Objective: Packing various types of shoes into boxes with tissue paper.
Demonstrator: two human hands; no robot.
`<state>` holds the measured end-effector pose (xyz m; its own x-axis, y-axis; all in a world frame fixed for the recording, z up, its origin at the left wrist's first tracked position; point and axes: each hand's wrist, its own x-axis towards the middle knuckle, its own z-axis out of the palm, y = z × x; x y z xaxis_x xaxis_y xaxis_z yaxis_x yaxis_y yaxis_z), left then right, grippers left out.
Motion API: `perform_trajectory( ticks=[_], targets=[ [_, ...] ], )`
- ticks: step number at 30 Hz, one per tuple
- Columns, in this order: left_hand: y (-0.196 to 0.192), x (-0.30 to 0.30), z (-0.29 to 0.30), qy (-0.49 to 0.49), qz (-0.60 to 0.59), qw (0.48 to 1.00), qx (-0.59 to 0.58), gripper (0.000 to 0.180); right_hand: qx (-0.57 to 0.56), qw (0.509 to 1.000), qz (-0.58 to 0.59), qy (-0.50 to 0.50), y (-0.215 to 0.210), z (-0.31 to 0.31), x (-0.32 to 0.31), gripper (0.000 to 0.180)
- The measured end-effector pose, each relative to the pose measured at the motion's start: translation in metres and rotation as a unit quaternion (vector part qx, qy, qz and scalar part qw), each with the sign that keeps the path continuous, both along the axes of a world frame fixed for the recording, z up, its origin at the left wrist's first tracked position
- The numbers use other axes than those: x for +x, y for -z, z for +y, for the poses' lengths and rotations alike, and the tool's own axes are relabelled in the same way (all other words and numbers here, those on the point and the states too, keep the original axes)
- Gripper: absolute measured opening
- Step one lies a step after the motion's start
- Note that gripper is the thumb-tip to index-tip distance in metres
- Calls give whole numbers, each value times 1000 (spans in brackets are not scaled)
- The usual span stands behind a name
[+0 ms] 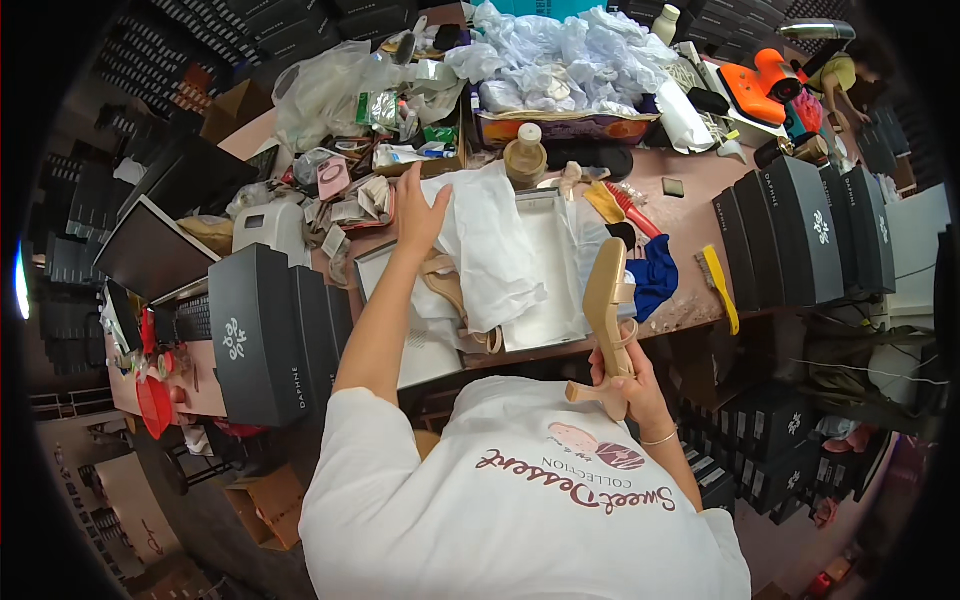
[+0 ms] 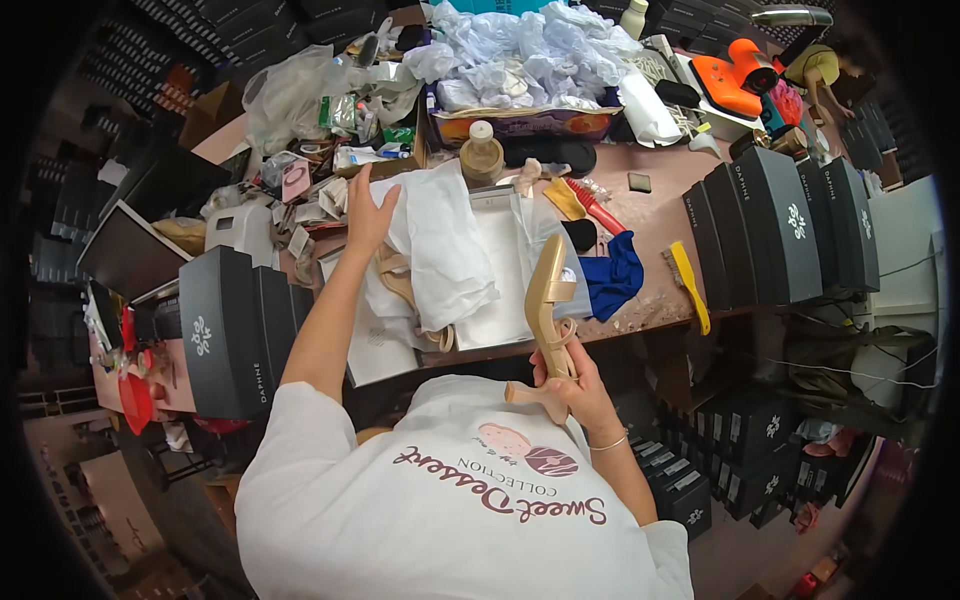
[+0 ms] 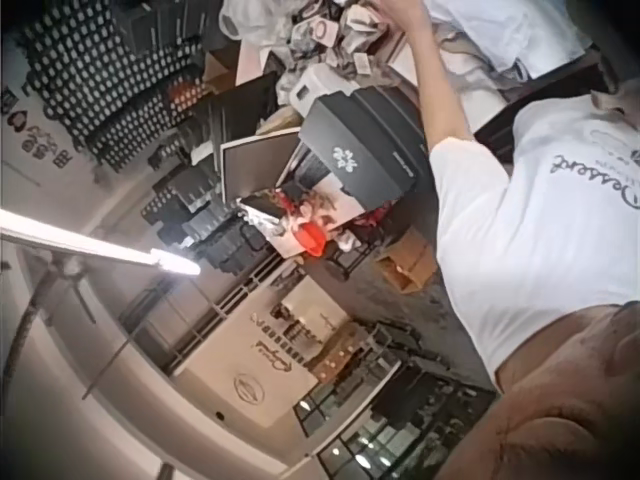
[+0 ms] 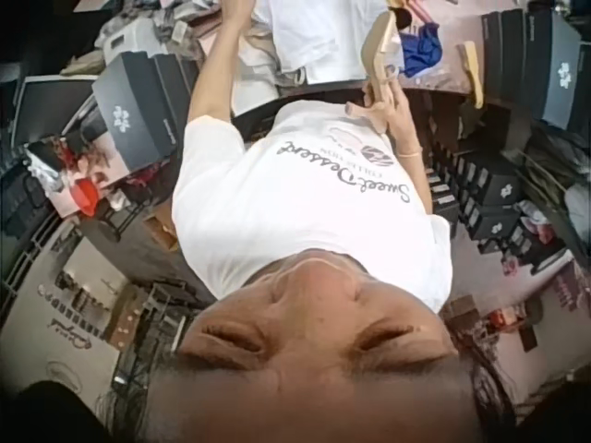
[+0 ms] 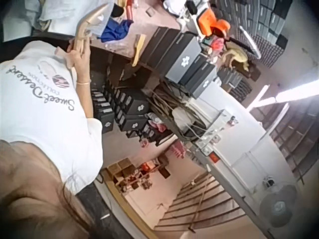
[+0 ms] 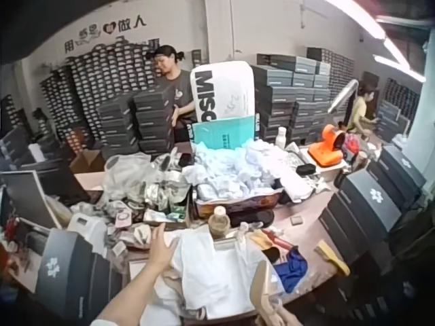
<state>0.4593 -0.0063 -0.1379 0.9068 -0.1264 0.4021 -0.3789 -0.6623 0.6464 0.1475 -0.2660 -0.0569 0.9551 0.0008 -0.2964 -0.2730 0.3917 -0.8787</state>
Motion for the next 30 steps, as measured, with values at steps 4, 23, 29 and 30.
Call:
perform_trajectory(
  ticks=[4, 23, 29, 30],
  targets=[
    [-28, -119, 9, 188, 9, 977, 102, 60, 53, 997, 30, 46, 5, 13, 9, 71],
    [13, -158, -9, -284, 61, 937, -195, 24, 541, 832, 50, -117, 37, -67, 90, 58],
    [-49, -130, -37, -148, 28, 987, -62, 17, 344, 884, 48, -312, 1, -92, 109, 68],
    [-50, -124, -43, -122, 10, 989, -82, 18, 281, 890, 73, -353, -10, -96, 111, 71]
  ],
)
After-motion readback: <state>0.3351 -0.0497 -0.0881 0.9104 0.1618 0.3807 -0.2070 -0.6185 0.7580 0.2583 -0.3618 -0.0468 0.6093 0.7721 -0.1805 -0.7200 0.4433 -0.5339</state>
